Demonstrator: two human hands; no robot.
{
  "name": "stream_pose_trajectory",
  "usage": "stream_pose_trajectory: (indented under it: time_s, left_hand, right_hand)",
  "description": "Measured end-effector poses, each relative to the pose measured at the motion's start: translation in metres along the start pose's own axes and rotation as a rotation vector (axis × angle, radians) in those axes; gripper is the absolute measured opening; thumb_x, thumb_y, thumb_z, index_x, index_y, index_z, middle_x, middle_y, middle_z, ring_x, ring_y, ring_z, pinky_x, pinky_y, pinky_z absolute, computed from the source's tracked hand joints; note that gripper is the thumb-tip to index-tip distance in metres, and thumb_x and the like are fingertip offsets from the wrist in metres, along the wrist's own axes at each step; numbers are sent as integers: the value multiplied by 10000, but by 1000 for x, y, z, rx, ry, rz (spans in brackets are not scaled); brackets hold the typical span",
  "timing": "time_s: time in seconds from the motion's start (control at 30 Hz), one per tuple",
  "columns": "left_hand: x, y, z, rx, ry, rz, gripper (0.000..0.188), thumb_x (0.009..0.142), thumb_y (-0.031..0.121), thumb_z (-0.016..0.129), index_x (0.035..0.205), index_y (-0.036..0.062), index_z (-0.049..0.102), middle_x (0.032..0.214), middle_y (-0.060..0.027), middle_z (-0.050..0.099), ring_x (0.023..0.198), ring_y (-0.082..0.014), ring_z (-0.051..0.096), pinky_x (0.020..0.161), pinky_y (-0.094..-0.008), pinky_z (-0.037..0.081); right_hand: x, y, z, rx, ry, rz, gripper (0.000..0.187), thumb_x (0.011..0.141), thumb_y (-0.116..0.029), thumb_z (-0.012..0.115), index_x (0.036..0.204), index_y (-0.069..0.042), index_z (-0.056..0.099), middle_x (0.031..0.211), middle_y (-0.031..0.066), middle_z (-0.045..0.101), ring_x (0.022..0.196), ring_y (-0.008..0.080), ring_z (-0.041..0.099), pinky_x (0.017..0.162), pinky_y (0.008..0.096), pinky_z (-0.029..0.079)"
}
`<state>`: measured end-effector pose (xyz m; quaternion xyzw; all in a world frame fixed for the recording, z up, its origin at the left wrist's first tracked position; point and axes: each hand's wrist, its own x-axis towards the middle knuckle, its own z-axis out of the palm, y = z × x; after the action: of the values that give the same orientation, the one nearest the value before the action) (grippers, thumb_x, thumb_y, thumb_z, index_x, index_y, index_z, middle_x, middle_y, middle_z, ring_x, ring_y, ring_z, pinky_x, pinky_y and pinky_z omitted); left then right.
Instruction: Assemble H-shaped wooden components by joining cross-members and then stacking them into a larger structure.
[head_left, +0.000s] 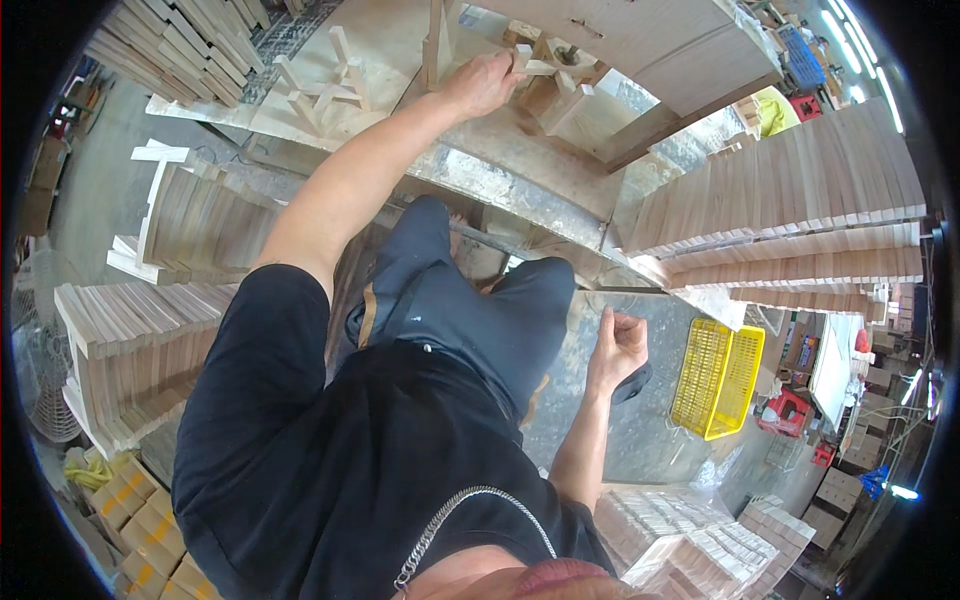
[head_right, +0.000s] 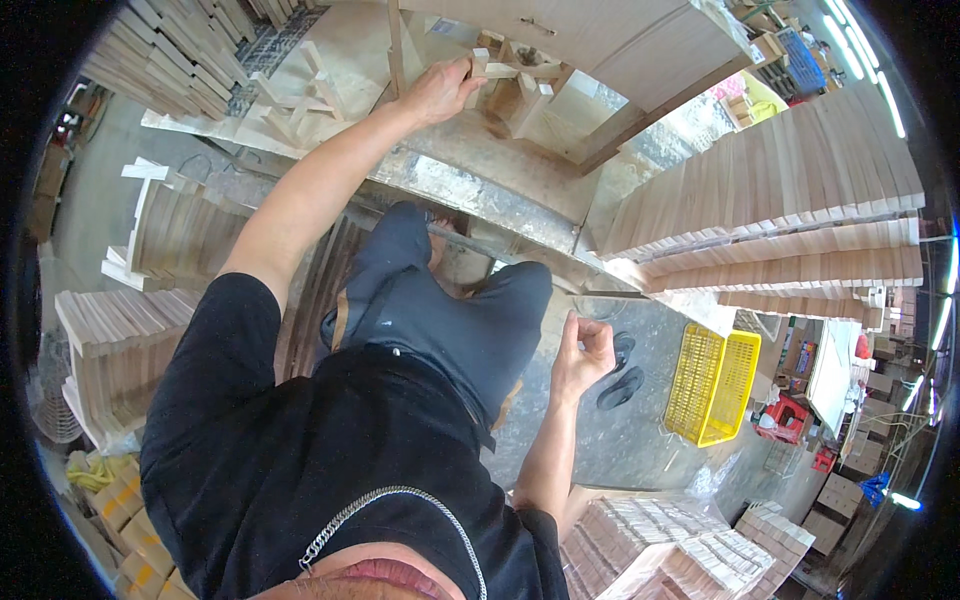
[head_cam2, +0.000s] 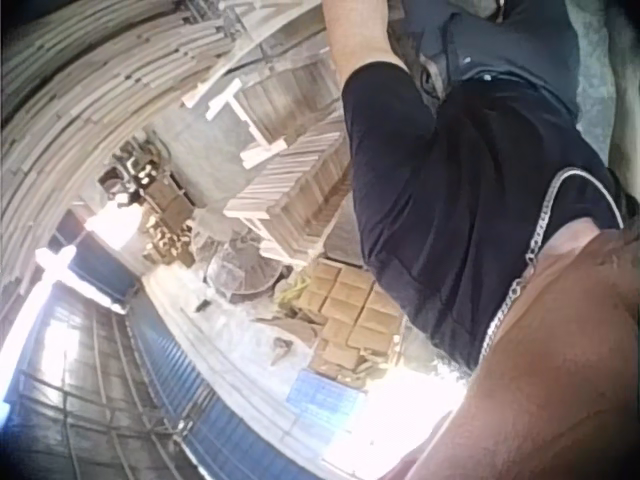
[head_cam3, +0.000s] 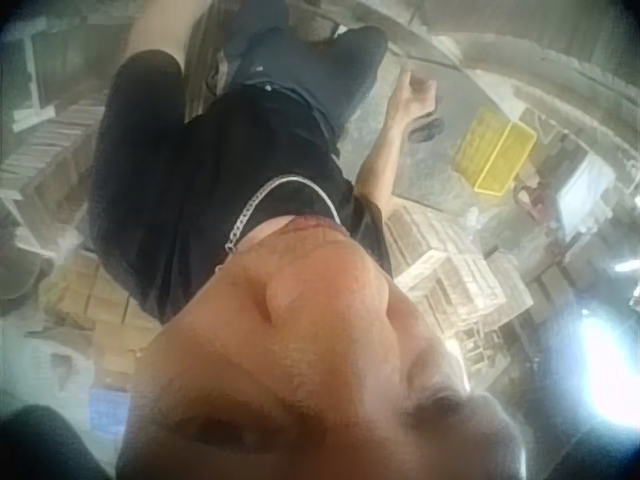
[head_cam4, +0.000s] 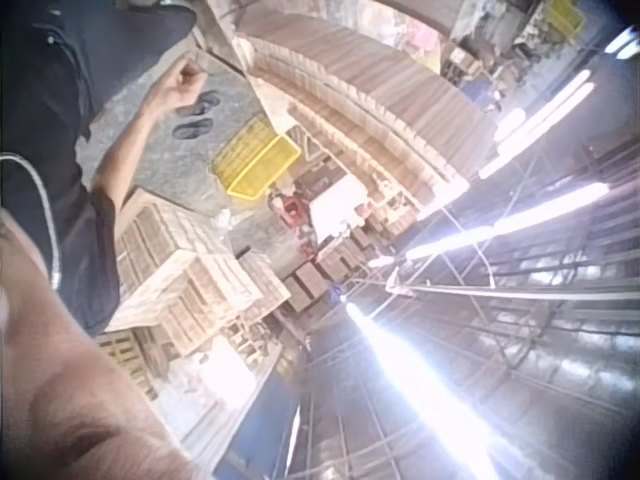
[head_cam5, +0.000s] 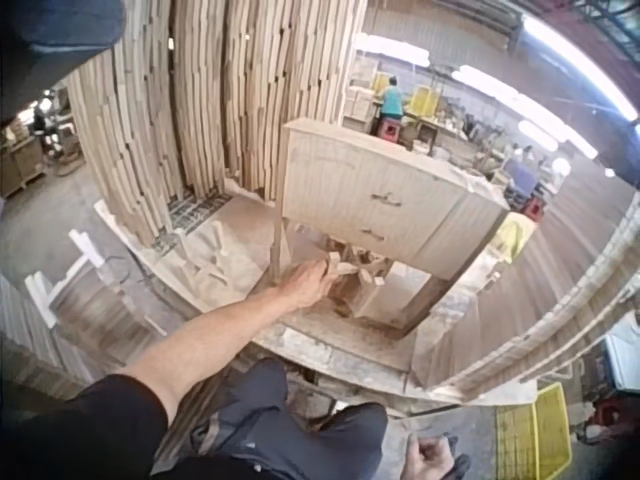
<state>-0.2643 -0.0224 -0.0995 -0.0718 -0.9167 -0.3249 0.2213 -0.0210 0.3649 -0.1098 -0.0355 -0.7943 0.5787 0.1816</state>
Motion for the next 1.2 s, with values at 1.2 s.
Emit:
stream_pose_trajectory:
  time_s: [1.2]
  left_hand:
    - [-218,-37,-141,-213,751,-701,639,826,105,777,1383,-41,498,1294,-197,628,1116,-287,668,941,-380,559]
  right_hand:
    - [132,-228,358,37,-883,-689,205,988,-123,698,1175,-45,666,1030,82,741,893,160,703,813,304,546]
